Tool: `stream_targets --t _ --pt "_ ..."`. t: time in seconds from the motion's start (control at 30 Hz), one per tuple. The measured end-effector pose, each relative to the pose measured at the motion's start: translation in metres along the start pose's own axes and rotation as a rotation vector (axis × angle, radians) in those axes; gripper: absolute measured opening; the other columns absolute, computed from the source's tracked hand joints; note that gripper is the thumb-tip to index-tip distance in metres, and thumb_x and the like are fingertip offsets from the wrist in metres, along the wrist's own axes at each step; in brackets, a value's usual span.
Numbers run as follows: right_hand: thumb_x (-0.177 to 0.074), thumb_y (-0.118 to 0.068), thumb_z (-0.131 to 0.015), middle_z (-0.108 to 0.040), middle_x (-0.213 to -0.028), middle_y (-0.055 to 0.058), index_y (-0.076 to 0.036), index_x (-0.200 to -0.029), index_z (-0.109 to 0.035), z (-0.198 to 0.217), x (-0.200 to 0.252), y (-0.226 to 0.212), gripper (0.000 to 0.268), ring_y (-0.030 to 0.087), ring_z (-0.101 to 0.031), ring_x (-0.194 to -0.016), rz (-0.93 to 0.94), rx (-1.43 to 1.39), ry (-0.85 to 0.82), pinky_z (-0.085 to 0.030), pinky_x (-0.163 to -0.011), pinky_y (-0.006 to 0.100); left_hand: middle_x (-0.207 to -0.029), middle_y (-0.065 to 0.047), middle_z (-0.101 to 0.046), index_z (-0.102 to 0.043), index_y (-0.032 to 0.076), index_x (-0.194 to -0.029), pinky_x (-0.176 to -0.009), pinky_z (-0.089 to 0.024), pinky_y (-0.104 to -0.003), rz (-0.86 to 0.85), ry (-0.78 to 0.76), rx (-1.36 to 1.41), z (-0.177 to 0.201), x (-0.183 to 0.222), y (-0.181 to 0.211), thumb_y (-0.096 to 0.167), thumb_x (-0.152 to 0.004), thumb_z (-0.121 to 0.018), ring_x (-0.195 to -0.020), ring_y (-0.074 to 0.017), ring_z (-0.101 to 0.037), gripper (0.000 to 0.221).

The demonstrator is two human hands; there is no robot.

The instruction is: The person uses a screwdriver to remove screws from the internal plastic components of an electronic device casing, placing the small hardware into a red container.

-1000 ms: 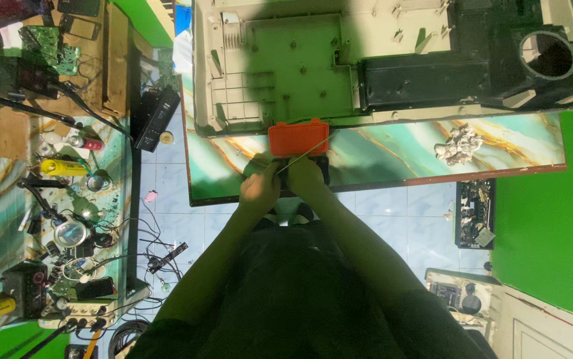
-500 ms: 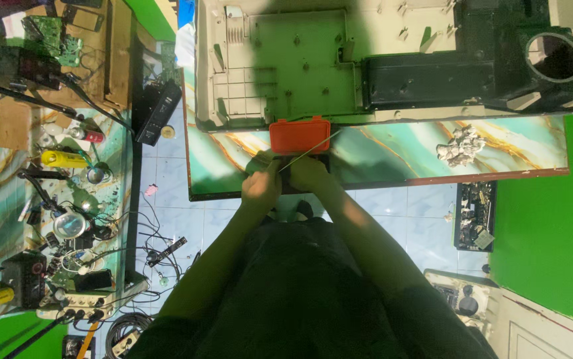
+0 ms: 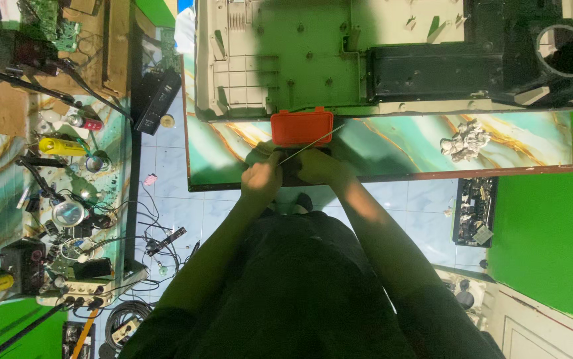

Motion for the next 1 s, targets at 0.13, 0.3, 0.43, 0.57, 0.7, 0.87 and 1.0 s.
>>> stream_targets --t 0.13,0.3,0.43,0.57,0.7,0.87,1.0 --pt "-0.085 -0.019 -0.067 -0.078 -0.105 0.016 -0.005 -0.109 -0.076 0.004 0.008 -0.021 0.029 0.031 -0.074 -0.096 0.106 -0.031 -0.063 -0.056 -0.088 0.042 -0.079 -0.022 -0.072 -0.066 0.017 -0.131 -0.067 -0.055 -0.056 0.027 -0.047 -0.007 -0.008 -0.002 -0.005 0.021 -0.093 -0.061 -0.071 -0.0444 -0.069 0.038" --pt "-0.091 -0.02 -0.062 -0.078 -0.112 0.011 -0.008 -0.115 -0.075 0.008 0.014 -0.029 0.03 0.026 -0.073 -0.102 0.121 -0.181 -0.143 -0.054 -0.092 0.04 -0.074 -0.018 -0.071 -0.065 0.014 -0.131 -0.062 -0.056 -0.051 -0.3 0.35 -0.033 -0.002 0.016 -0.004 0.017 -0.102 -0.063 -0.066 -0.0371 -0.07 0.03" --pt "-0.092 -0.023 -0.063 -0.077 -0.111 0.012 -0.008 -0.114 -0.076 0.008 0.015 -0.027 0.031 0.026 -0.072 -0.1 0.152 -0.177 -0.114 -0.054 -0.09 0.04 -0.071 -0.015 -0.07 -0.07 0.015 -0.126 -0.059 -0.055 -0.049 -0.166 0.201 -0.014 -0.005 0.005 -0.004 0.015 -0.094 -0.066 -0.062 -0.036 -0.069 0.032" --pt "-0.092 -0.024 -0.064 -0.076 -0.103 0.019 -0.004 -0.111 -0.074 0.001 0.007 -0.011 0.029 0.032 -0.073 -0.095 0.095 0.0 -0.144 -0.056 -0.085 0.044 -0.072 -0.019 -0.07 -0.07 0.017 -0.126 -0.061 -0.055 -0.051 -0.071 0.097 -0.049 0.009 0.002 0.008 0.018 -0.091 -0.067 -0.065 -0.0395 -0.069 0.036" --pt "-0.094 -0.022 -0.062 -0.073 -0.099 0.022 -0.003 -0.116 -0.068 0.002 0.015 -0.004 0.03 0.037 -0.071 -0.089 0.075 0.078 -0.016 -0.055 -0.077 0.049 -0.076 -0.022 -0.071 -0.069 0.019 -0.127 -0.068 -0.056 -0.053 -0.129 0.226 -0.032 0.024 0.007 0.019 0.022 -0.095 -0.063 -0.07 -0.0418 -0.07 0.033" --pt "-0.094 -0.017 -0.062 -0.072 -0.09 0.02 -0.001 -0.117 -0.063 0.025 0.031 -0.02 0.028 0.036 -0.071 -0.08 0.076 0.016 0.243 -0.055 -0.07 0.048 -0.079 -0.023 -0.07 -0.071 0.018 -0.125 -0.072 -0.054 -0.054 0.035 0.011 0.026 0.017 0.0 0.01 0.025 -0.091 -0.062 -0.074 -0.0439 -0.067 0.036" --pt "-0.092 -0.02 -0.073 -0.073 -0.086 0.018 -0.003 -0.104 -0.069 0.06 0.061 -0.04 0.021 0.029 -0.07 -0.074 0.094 -0.167 0.431 -0.054 -0.067 0.041 -0.074 -0.02 -0.07 -0.074 0.018 -0.114 -0.071 -0.055 -0.05 0.049 0.06 0.12 0.032 0.004 0.014 0.037 -0.089 -0.067 -0.071 -0.0413 -0.068 0.032"
Point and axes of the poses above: each hand's wrist, its own x-axis away from the middle knuckle, its own z-axis out of the back of the hand, y = z × x, the point moved 10 cm from there along -x, towards the middle knuckle
